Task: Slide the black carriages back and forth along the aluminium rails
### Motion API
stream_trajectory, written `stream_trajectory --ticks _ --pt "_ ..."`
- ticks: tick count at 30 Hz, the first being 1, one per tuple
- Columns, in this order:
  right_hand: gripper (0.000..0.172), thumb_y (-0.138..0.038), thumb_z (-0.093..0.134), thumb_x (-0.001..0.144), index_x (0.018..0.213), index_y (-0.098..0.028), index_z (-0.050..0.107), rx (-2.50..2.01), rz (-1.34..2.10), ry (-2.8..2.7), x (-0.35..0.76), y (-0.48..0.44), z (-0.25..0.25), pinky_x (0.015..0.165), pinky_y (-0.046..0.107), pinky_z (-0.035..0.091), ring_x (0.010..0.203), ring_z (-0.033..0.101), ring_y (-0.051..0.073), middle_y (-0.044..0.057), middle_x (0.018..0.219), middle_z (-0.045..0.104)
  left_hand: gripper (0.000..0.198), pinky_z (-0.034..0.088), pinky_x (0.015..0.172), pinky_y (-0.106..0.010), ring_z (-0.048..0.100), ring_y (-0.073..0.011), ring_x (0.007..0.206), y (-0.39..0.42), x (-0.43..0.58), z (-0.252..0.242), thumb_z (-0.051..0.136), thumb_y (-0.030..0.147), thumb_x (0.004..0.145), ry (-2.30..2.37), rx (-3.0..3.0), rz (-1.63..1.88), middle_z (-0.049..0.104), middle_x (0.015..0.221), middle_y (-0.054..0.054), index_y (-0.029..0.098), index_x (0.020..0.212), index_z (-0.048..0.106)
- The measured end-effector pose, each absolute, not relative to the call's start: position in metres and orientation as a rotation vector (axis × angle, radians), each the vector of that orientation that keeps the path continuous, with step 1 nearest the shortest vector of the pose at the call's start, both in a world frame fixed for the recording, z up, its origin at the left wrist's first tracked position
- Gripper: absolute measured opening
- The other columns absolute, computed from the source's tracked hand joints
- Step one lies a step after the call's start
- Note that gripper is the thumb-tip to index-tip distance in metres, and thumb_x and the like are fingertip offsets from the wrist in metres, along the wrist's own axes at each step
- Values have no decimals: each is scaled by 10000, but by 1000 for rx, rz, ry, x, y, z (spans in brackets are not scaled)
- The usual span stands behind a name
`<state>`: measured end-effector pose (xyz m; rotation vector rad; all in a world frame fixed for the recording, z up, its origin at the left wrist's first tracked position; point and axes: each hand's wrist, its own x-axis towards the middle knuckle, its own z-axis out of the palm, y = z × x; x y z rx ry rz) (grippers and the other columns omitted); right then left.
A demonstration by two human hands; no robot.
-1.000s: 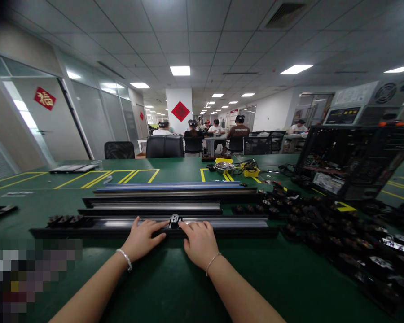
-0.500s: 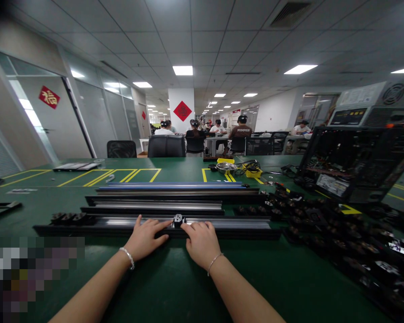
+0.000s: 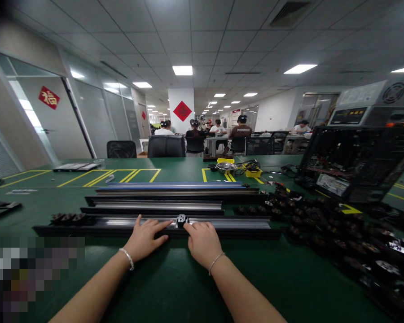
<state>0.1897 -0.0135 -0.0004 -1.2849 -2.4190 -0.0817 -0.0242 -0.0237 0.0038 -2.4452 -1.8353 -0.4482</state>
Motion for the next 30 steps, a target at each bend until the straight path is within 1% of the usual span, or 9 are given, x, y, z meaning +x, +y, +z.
stream_trajectory --ticks 5,9,13,17,25,30 --pt "351 -191 440 787 1123 -246 525 -1294 -71 -2414 192 -14 1 884 299 280 989 506 165 41 1027 615 437 -16 1004 -606 504 -212 1018 -23 -24 4 464 432 795 -1842 -2438 -446 617 975 0 408 1230 441" --pt "335 -193 453 778 1098 -244 536 -1291 -94 -2403 194 -14 1 867 290 297 959 512 164 32 987 618 428 -20 1004 -604 508 -209 1007 -23 -24 4 467 426 796 -1838 -2432 -456 619 962 2 404 1223 451" --pt "291 -226 455 780 1053 -240 558 -1318 -107 -2366 197 -13 1 845 292 313 924 518 168 36 960 616 425 -16 1004 -603 513 -203 1000 -24 -23 4 467 420 800 -1837 -2428 -457 620 956 8 404 1224 450" --pt "259 -264 448 790 1014 -234 573 -1326 -118 -2316 199 -12 0 836 294 323 931 517 172 39 966 613 429 -19 1006 -599 505 -207 1014 -24 -23 5 464 421 803 -1852 -2432 -446 623 965 2 409 1231 443" --pt "225 -289 440 802 957 -233 593 -1317 -178 -2271 203 -9 -4 813 276 351 900 525 158 31 963 612 434 -13 1003 -605 499 -212 1032 -24 -23 4 452 422 810 -1850 -2431 -432 620 1001 -3 413 1243 426" --pt "204 -285 425 820 876 -225 611 -1322 -208 -2211 207 -7 -4 780 263 365 853 531 145 24 917 613 430 -18 1001 -608 499 -210 1029 -23 -23 3 445 415 813 -1853 -2441 -438 623 985 -3 413 1242 428"
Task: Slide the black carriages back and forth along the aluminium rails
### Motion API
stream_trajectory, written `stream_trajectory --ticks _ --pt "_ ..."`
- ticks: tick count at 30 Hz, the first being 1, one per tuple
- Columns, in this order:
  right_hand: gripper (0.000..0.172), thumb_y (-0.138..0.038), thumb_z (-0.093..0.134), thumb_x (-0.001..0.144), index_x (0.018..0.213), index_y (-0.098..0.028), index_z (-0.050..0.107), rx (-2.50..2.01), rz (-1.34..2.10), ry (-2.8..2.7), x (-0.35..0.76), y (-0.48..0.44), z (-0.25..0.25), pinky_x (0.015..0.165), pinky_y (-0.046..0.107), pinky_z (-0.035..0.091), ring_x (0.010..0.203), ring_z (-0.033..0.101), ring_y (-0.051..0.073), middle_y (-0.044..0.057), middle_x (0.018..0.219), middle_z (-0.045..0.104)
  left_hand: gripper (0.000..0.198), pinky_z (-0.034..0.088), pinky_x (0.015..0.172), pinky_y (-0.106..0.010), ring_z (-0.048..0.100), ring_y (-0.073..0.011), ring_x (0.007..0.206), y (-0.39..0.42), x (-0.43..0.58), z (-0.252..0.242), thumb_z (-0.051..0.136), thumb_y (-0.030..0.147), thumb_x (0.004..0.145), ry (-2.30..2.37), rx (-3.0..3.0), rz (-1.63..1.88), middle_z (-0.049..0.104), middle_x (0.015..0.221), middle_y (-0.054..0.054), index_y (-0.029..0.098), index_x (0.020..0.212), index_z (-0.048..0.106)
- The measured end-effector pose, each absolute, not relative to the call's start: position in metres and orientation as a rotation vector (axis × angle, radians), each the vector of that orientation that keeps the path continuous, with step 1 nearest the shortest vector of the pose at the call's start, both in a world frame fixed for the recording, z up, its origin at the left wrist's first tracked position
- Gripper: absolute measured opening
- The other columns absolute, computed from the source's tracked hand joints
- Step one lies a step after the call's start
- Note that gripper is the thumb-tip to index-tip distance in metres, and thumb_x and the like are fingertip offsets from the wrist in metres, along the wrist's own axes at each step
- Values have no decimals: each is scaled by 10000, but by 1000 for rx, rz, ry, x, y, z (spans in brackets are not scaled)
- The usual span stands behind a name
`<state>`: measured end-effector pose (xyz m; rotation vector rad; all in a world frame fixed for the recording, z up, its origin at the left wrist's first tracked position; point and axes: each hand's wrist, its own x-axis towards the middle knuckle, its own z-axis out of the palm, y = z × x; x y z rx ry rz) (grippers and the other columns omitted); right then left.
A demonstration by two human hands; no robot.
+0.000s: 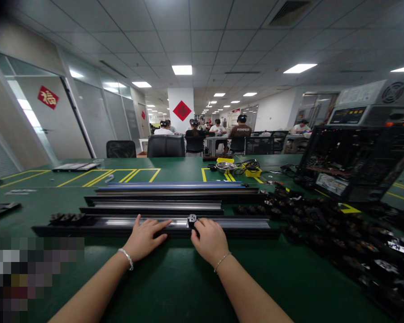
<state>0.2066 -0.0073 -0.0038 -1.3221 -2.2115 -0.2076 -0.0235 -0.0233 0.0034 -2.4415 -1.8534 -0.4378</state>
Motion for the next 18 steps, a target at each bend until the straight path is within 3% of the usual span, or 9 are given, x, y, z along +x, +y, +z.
stream_trajectory --ticks 11,18 --pt "271 -300 402 854 777 -212 646 -1353 -254 -2096 210 -4 -5 813 262 385 880 540 147 40 971 622 410 67 1022 -542 509 -200 1006 -23 -25 4 438 420 815 -1833 -2439 -449 622 969 3 410 1225 451" --pt "303 -330 425 847 663 -208 632 -1405 -224 -2006 212 -1 -5 822 269 393 874 551 150 40 950 635 382 267 926 -409 513 -190 969 -23 -25 7 393 427 838 -1855 -2437 -425 617 946 -4 409 1212 471"
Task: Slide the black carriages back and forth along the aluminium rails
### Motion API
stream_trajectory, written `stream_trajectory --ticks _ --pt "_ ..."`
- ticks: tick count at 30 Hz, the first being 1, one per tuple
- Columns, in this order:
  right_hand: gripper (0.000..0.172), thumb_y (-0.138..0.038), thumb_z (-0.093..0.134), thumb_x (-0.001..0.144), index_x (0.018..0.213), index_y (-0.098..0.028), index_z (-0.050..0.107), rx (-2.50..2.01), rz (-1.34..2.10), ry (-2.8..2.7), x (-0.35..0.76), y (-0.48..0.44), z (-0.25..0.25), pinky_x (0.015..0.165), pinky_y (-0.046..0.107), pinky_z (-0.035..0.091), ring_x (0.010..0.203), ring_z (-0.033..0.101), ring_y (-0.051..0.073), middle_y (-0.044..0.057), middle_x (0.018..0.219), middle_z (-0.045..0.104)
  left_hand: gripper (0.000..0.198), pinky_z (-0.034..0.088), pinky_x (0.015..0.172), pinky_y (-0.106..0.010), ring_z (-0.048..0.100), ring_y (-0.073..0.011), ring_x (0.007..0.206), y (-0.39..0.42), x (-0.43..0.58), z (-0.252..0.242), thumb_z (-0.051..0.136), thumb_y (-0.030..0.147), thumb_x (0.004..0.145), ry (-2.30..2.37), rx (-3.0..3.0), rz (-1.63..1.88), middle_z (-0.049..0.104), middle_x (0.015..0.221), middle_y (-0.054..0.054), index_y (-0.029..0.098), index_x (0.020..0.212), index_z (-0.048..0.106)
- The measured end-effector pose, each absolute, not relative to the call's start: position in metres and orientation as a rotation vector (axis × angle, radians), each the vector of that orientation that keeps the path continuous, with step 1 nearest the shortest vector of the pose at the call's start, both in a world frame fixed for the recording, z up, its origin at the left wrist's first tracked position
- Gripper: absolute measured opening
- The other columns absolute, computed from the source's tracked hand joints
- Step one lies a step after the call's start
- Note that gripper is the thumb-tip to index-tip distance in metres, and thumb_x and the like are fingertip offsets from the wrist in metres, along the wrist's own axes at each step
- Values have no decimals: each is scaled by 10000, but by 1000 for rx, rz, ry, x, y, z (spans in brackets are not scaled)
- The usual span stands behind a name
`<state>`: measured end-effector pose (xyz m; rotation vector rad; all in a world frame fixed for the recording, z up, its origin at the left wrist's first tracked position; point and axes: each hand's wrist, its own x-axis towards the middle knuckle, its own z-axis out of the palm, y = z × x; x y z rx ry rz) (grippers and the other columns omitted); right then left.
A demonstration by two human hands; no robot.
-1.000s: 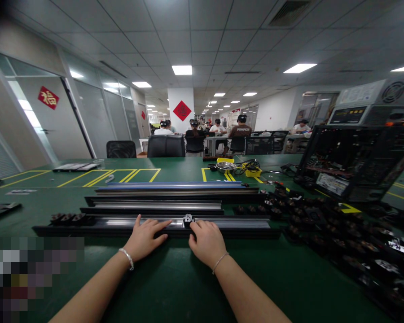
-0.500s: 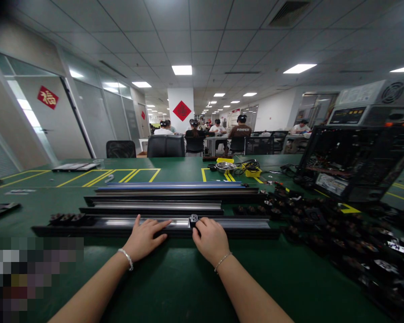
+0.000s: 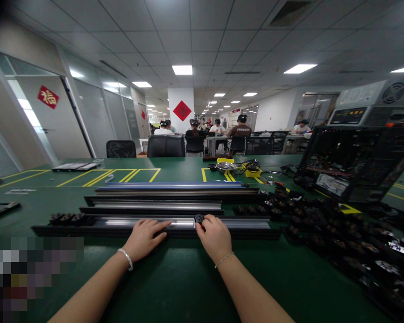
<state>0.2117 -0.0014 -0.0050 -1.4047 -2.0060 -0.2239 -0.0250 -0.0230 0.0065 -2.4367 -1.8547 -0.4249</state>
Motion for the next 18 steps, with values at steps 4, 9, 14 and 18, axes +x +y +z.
stream_trajectory --ticks 4,9,14,18 --pt "301 -348 450 836 614 -206 594 -1441 -209 -1968 213 1 -7 809 265 390 879 555 149 28 953 639 383 306 855 -363 510 -190 965 -23 -25 7 373 427 847 -1858 -2441 -395 611 951 -8 406 1218 468" --pt "294 -352 465 821 582 -204 548 -1478 -205 -1919 213 3 -8 768 261 387 857 557 148 27 937 637 385 316 809 -343 509 -192 960 -23 -25 7 366 426 851 -1860 -2441 -386 608 947 -12 405 1223 462" --pt "235 -353 471 796 619 -208 526 -1524 -201 -1883 211 1 -5 677 260 380 760 552 152 35 818 626 385 320 801 -342 509 -194 961 -24 -24 9 369 429 848 -1876 -2442 -364 612 950 -13 405 1221 466" --pt "251 -359 490 768 955 -206 554 -1574 -151 -1833 210 1 -4 681 264 383 809 562 172 36 868 632 388 319 812 -349 506 -197 972 -24 -24 9 366 436 847 -1877 -2437 -364 612 975 -17 401 1219 470"
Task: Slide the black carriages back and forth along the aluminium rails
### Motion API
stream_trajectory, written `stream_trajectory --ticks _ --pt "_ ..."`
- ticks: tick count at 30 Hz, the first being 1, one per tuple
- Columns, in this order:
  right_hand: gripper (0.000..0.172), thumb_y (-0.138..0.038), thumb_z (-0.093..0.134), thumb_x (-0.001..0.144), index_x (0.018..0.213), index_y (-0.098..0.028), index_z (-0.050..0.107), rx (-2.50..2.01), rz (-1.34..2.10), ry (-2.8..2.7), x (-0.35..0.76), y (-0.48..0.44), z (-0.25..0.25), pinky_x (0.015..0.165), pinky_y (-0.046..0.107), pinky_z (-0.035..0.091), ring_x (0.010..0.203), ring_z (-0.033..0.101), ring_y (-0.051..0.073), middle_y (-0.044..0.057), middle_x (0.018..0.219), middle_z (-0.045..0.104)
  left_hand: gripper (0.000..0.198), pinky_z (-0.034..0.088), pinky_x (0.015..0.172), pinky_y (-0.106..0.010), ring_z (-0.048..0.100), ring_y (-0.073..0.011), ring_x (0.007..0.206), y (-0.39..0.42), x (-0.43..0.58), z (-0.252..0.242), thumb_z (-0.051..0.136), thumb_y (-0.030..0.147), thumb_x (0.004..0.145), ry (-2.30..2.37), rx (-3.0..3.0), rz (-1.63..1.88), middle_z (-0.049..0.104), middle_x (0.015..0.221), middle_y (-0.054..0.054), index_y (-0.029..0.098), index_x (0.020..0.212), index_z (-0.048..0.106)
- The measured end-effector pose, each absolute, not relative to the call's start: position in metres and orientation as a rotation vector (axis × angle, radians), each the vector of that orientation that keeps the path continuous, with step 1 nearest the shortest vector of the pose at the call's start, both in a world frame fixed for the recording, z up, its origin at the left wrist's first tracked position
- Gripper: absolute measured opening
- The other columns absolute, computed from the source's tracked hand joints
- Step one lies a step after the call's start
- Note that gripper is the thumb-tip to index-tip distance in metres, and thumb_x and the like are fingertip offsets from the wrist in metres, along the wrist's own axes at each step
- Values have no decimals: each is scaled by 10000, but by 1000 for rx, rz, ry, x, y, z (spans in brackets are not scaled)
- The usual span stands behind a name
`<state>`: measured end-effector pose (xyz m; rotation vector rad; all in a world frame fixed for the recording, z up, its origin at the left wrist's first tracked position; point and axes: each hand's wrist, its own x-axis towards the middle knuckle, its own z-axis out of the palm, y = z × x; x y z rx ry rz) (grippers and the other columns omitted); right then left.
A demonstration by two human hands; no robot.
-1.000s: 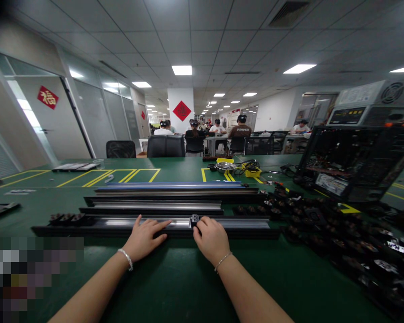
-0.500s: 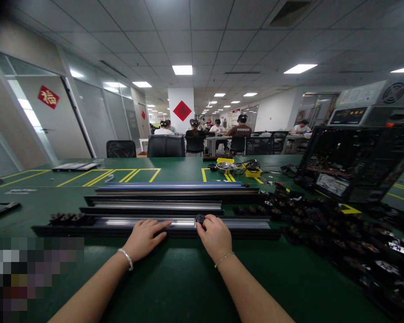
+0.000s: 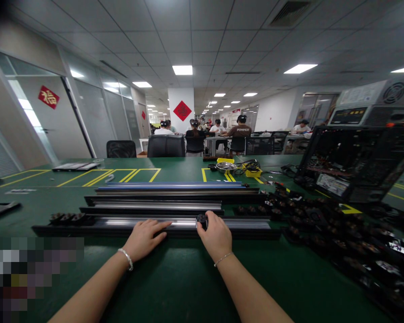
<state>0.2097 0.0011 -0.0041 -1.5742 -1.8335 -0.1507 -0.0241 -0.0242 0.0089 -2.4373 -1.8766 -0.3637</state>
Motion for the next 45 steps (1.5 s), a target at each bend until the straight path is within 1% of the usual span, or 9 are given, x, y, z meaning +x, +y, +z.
stream_trajectory --ticks 2,5,8,14,23,34,45 --pt "362 -352 491 764 1094 -206 511 -1583 -125 -1832 208 2 -5 717 271 389 864 562 181 45 931 634 387 319 816 -351 507 -198 970 -24 -24 9 362 438 847 -1874 -2439 -370 613 965 -14 406 1217 470" --pt "393 -335 480 768 1140 -212 500 -1599 -82 -1850 206 3 -5 734 278 394 877 563 186 50 927 638 389 321 818 -347 506 -197 967 -24 -24 10 365 436 845 -1892 -2440 -365 612 954 -12 405 1218 471" --pt "375 -326 474 768 1119 -204 523 -1619 -61 -1848 207 3 -4 736 280 398 883 562 188 56 937 638 389 322 817 -346 507 -198 965 -24 -24 10 372 433 841 -1895 -2444 -362 613 948 -14 399 1214 478" --pt "343 -300 467 763 1077 -184 544 -1605 -59 -1810 211 5 -5 785 289 395 922 550 192 66 981 630 383 324 798 -346 519 -197 942 -24 -24 8 369 438 844 -1860 -2439 -375 616 936 -6 408 1210 475" --pt "314 -277 467 741 1035 -188 534 -1612 -70 -1773 215 6 -5 774 300 399 909 537 197 65 959 618 381 323 818 -342 509 -193 968 -23 -24 8 356 410 855 -1874 -2433 -363 617 966 -15 394 1215 479" --pt "209 -239 465 709 912 -204 497 -1619 -96 -1722 223 9 -4 708 298 381 830 514 204 44 839 583 374 317 795 -329 512 -187 948 -23 -24 8 349 403 858 -1880 -2432 -378 618 937 -11 394 1204 490" --pt "223 -202 466 692 913 -188 487 -1697 -117 -1687 233 10 0 710 287 355 829 499 191 52 852 571 366 316 782 -321 516 -182 938 -22 -24 6 352 403 861 -1870 -2436 -379 618 932 -8 391 1199 494"
